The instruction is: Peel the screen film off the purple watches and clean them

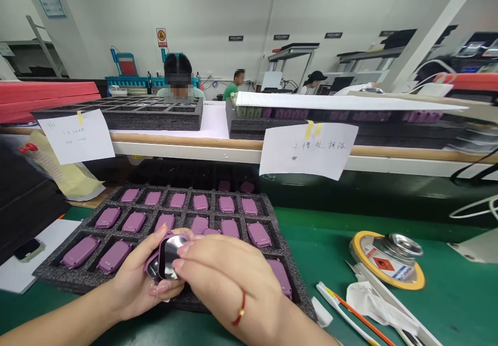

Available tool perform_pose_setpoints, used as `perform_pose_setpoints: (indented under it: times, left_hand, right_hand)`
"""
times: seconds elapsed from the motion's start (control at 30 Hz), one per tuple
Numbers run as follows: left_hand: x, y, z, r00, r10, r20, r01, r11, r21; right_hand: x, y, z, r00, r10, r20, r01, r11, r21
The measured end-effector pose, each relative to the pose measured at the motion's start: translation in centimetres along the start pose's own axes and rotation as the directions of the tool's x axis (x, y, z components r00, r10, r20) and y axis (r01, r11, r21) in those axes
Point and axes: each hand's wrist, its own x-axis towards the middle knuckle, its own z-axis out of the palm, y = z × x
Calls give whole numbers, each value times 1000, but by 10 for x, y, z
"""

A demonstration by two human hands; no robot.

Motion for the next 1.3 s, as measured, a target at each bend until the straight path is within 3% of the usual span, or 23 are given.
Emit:
perform_pose_setpoints:
  times: [0.13, 0.33, 0.6, 0.83, 0.97, 1.03, 1.2, 1.3]
  left_hand:
    - [0, 0, 0, 1000, -6, -12, 6, 1000, -2]
    - [-1, -2, -2, 1000, 1, -4, -1, 1000, 18]
    - [1, -2, 4, 998, 30, -56, -29, 999, 24]
    - [0, -3, 7, 992, 39, -119, -33, 998, 52]
    - [0, -4, 6, 996, 66, -55, -60, 993, 104]
    - [1, -3, 5, 994, 71, -80, -60, 989, 134]
    - [2, -3, 5, 982, 36, -186, -8, 988, 152]
    - [1, -3, 7, 981, 45, -187, -17, 989, 150]
  right_hand:
    - [-8, 1, 6, 996, -90, 25, 88, 994, 67]
    - [-8, 1, 11, 998, -57, -8, 57, 998, 20]
    - [9, -4, 9, 993, -108, 39, 114, 968, -224]
    - [5, -5, 11, 993, -92, 70, 93, 996, -5]
    - [3, -5, 15, 998, 57, 37, -59, 995, 76]
    - [2, -4, 19, 993, 115, 26, -117, 990, 72]
    - [0, -1, 22, 1000, -20, 0, 20, 997, -78]
    - [2, -2, 19, 999, -17, 39, 17, 1000, -12]
